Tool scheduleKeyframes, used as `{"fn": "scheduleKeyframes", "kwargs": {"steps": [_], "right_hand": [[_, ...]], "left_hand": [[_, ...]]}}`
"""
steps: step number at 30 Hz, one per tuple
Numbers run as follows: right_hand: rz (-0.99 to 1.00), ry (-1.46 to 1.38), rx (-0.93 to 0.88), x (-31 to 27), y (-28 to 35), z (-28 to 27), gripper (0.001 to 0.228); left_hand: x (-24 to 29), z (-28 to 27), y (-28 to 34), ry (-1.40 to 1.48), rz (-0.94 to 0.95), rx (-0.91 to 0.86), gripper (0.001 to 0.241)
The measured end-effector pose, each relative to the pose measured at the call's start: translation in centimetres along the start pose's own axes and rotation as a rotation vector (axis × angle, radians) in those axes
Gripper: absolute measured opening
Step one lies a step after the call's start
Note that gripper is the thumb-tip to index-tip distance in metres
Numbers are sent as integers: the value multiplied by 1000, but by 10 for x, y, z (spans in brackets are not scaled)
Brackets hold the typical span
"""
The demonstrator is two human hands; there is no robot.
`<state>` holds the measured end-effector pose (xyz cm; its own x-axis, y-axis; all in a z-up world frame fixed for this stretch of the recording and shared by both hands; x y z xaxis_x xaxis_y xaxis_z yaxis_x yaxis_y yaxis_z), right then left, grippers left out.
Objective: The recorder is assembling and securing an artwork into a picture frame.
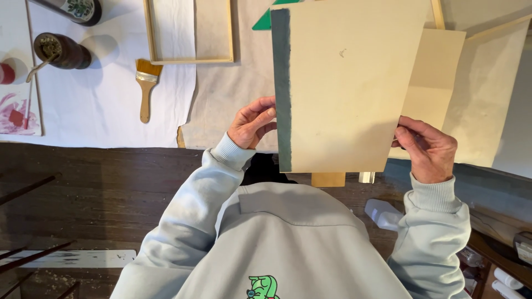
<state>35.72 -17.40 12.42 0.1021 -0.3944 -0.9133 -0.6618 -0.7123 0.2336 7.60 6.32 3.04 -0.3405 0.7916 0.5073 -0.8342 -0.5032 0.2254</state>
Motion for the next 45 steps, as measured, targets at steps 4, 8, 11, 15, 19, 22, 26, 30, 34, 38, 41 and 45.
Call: {"fn": "scheduleKeyframes", "kwargs": {"steps": [4, 8, 11, 15, 19, 22, 26, 30, 34, 38, 41, 45], "right_hand": [[15, -39, 6, 0, 1, 0, 26], [-10, -33, -33, -8, 0, 4, 27], [-72, -61, -38, -9, -5, 8, 22], [-150, -82, -46, -6, -8, 7, 19], [-154, -77, -51, -7, -9, 8, 18], [-170, -82, -40, -3, -12, 9, 17], [-302, 20, 96, -19, -15, 11, 13], [-344, 39, 153, -28, -25, 21, 7], [-353, -122, 120, -3, -37, 32, 33], [-308, 2, -103, 35, -47, 65, 39], [-192, -106, -101, 64, -54, 86, 40], [-138, -97, -57, 110, -56, 98, 26]], "left_hand": [[-2, -7, 0, 17, 4, 9, 34], [1, -11, 0, 3, -8, 60, 34], [3, -9, -2, -58, 30, 110, 33], [5, -12, -2, -117, 71, 157, 30], [3, -21, -4, -173, 70, 162, 29], [9, -25, -5, -309, 142, 156, 28], [31, -1, -4, -660, 310, 86, 28], [41, 23, 0, -648, 308, 160, 31], [50, 21, 12, -743, 309, 193, 35], [17, -29, 15, -567, 142, 206, 45], [0, -71, 8, -603, 178, 190, 42], [-7, -80, 5, -615, 97, 244, 40]]}}
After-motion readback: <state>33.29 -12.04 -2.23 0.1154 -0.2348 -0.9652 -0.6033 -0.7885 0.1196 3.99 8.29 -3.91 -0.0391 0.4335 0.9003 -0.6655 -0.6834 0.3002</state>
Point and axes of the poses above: each hand's wrist, its own y-axis away from the middle knuckle, its own z-axis out of the palm, x = y × z, the point moved 7 cm from there along -y, towards the middle knuckle, and after that the axes turned 7 degrees about y, right-handed, at the moved point
